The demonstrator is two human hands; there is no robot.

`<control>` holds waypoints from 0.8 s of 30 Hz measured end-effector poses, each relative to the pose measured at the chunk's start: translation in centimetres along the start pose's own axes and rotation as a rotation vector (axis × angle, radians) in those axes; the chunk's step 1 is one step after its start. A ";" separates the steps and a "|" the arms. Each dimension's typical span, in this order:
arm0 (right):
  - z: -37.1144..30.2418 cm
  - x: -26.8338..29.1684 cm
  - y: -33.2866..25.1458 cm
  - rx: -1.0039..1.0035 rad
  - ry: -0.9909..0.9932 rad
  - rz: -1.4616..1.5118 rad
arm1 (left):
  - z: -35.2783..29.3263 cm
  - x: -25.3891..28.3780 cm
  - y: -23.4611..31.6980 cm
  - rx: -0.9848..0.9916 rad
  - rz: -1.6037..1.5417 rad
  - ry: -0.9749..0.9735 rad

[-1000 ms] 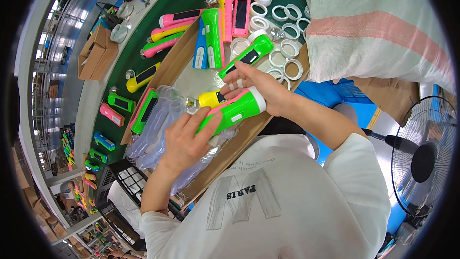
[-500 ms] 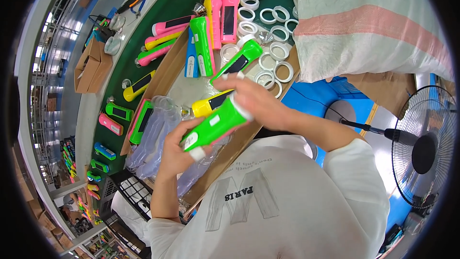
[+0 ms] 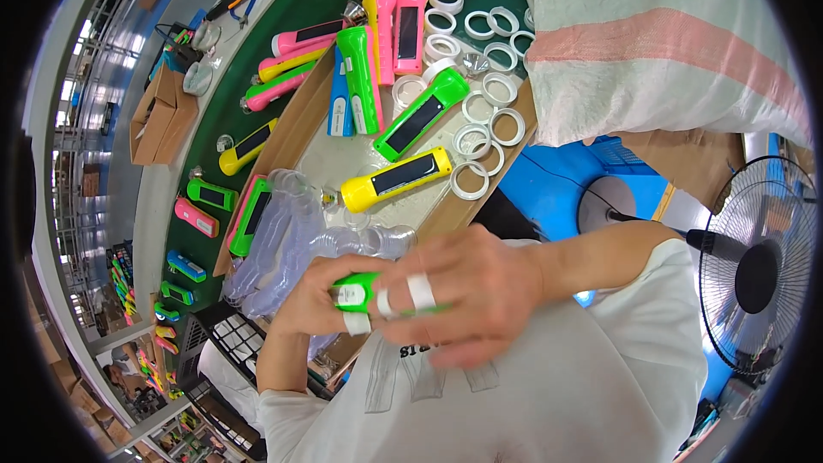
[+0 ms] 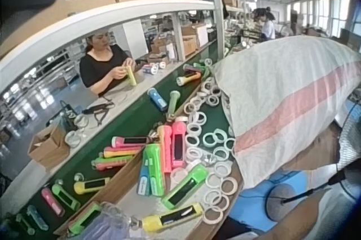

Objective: Assembling components of colorful solar-powered flashlights at a production line workstation.

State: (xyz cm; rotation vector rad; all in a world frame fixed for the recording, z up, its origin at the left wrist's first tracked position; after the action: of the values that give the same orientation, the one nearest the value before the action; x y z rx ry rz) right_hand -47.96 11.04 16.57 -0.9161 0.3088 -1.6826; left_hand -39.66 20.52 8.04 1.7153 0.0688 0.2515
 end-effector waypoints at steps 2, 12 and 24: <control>0.3 0.3 -0.8 0.004 -0.037 -0.016 | -0.2 -0.3 0.8 -0.020 0.019 -0.027; -0.3 2.8 5.5 -0.382 0.231 0.060 | -0.8 0.6 5.6 -0.578 0.788 0.439; -8.3 -4.2 22.2 -1.486 0.507 0.874 | 1.9 1.2 0.5 -0.215 1.306 0.429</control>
State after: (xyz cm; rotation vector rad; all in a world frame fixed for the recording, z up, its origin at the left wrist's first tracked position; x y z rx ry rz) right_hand -37.92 5.53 -4.60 -1.0410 2.1245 -0.6018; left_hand -38.13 18.82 8.46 1.2366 -0.7592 1.5145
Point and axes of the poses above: each hand's wrist, its own z-axis towards the middle knuckle, its own x-axis out of the back of the hand, y = z × x, the point moved 10 cm from there along z, towards the middle knuckle, and after that the axes turned 2 degrees about -x, right-handed, at the moved point
